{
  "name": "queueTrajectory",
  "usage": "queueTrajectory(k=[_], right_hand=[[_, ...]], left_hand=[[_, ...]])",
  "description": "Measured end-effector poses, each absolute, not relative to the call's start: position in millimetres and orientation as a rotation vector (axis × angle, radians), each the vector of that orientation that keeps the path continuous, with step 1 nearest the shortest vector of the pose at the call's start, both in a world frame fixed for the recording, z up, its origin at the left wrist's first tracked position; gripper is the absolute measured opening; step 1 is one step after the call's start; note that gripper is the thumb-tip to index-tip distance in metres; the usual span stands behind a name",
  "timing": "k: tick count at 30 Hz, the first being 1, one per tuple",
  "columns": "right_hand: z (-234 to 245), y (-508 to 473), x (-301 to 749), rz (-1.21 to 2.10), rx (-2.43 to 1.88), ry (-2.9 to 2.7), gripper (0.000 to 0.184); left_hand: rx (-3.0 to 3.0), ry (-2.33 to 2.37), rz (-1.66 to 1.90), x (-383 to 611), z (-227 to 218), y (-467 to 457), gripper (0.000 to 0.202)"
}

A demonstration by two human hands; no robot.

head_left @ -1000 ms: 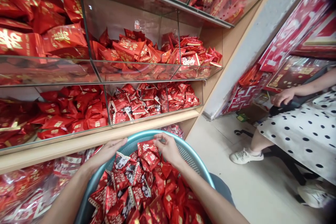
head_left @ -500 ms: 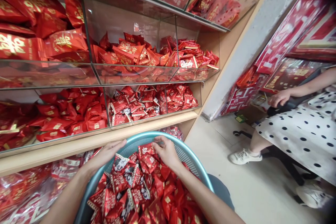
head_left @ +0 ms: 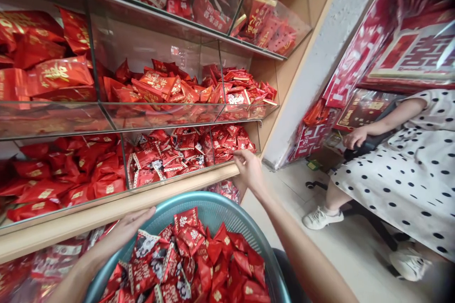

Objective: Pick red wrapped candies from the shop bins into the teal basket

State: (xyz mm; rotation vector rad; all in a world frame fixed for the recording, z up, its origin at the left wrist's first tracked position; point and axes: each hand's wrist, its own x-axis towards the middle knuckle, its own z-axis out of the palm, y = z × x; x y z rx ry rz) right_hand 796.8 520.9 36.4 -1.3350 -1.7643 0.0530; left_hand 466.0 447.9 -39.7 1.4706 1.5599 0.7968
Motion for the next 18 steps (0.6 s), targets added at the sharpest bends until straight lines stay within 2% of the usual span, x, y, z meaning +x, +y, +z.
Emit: queueTrajectory(k=[3, 6, 18], right_hand=[[48.2, 546.3, 825.0, -0.386, -1.619, -1.945, 0.028], [52.2, 561.2, 845.9, -0.588, -1.784, -2.106, 0.029], [44.6, 575.8, 867.2, -0.436, -1.688, -2.241, 0.022]], left_hand=[[1.466, 1.558, 0.792, 466.9, -38.3, 448.1, 0.051], [1.48, 1.523, 0.806, 467.9, -38.1, 448.6, 0.051], [1.504, 1.541, 0.79, 468.8, -38.0, 449.5, 0.053]])
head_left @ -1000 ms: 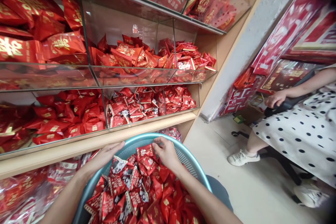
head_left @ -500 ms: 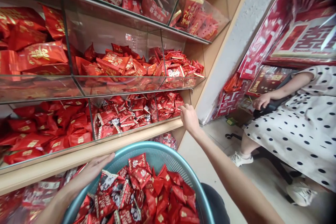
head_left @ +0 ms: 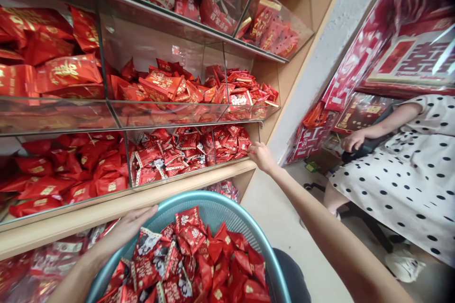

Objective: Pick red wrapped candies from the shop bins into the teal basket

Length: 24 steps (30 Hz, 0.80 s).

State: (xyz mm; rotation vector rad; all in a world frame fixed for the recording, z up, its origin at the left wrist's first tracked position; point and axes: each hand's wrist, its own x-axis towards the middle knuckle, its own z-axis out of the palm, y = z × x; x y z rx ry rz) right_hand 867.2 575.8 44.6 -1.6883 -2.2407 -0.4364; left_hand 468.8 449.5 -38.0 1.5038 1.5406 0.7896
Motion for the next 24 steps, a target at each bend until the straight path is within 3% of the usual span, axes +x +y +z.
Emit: queueTrajectory(k=[9, 15, 24], right_hand=[[79.2, 562.1, 870.9, -0.289, -1.429, -2.178, 0.019], [85.6, 535.5, 859.1, 0.348, -1.283, -1.923, 0.027], [42.7, 486.7, 808.7, 1.06, -1.208, -1.728, 0.029]], left_hand=[[1.476, 1.517, 0.834, 469.2, -36.0, 447.1, 0.051], [1.51, 1.52, 0.797, 466.7, -41.1, 450.1, 0.051], [1.496, 1.443, 0.805, 469.0, -39.1, 445.3, 0.05]])
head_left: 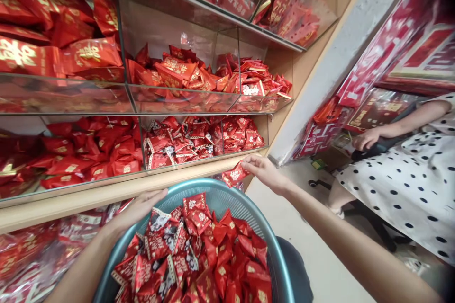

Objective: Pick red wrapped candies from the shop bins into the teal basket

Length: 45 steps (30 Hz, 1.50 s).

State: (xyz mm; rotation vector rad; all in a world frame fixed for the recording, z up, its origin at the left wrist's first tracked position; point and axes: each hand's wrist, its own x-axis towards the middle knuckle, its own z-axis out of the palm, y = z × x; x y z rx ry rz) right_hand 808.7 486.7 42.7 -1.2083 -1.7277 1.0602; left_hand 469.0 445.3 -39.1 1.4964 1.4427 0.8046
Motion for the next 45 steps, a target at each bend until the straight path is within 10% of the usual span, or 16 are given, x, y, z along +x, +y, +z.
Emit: queueTrajectory(k=[21, 45], right_hand=[[-19.6, 468.1, 742.7, -0.24, -1.25, -2.852, 0.019], [6.2, 494.3, 762.7, -0.355, -1.22, -2.423, 0.022]], left_hand=[[1.531, 1.451, 0.742, 465.1, -44.4, 447.3, 0.054], [1.564, 1.535, 0.781, 460.8, -48.0, 452.4, 0.055]])
